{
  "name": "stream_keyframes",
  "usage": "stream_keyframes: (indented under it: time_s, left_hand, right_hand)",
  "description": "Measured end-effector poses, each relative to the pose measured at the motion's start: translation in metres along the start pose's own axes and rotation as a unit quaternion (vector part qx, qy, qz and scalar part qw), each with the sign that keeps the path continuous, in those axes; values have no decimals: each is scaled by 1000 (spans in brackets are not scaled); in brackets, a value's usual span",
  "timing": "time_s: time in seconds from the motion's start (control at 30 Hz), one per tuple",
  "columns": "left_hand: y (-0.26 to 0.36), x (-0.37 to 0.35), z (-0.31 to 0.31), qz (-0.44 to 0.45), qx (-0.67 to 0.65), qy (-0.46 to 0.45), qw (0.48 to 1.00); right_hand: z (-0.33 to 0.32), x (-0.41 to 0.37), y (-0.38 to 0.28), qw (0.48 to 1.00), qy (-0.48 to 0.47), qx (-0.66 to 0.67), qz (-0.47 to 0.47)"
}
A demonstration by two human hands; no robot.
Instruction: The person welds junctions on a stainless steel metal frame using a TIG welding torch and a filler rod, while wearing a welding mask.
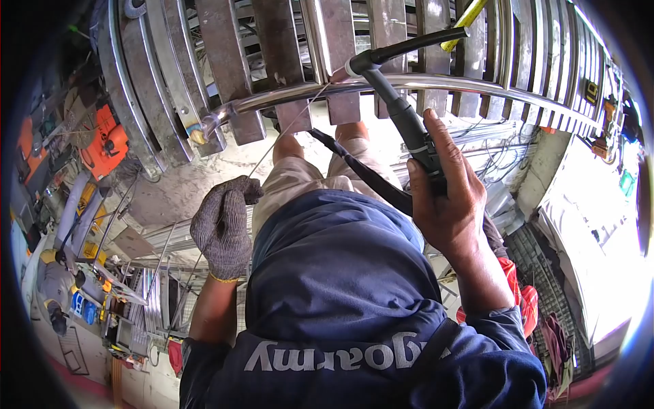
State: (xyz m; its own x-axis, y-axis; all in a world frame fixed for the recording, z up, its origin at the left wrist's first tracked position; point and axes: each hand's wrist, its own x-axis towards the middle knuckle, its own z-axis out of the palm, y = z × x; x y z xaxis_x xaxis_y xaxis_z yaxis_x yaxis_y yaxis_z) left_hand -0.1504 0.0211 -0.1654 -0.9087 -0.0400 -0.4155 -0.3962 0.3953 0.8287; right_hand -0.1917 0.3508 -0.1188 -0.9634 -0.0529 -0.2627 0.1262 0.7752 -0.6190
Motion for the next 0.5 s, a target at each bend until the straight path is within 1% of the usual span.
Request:
stream_keyframes:
  time_s: [0.13, 0.23, 0.27, 0.3, 0.37, 0.4, 0.5]
  left_hand:
    - [3, 0, 4, 12, -33, 24, 999]
    - [1, 1, 2, 7, -25, 20, 999]
    - [1, 3, 2, 3, -23, 23, 999]
    - [2, 4, 2, -1, -20, 26, 999]
    - [1, 5, -3, 10, 0, 4, 1000]
    - [0, 5, -4, 15, 10, -7, 1000]
    - [3, 6, -4, 8, 9, -4, 1000]
  right_hand:
    - [-3, -1, -3, 999, -22, -38, 15]
    - [-2, -2, -3, 1000, -7, -18, 25]
    - [-1, -5, -1, 998, -3, 7, 58]
    - [2, -6, 2, 999, 18, -6, 34]
    - [6, -5, 7, 998, 60, -31, -12]
    - [3, -5, 5, 999, 41, -18, 4]
    - [1, -6, 7, 999, 17, -27, -5]
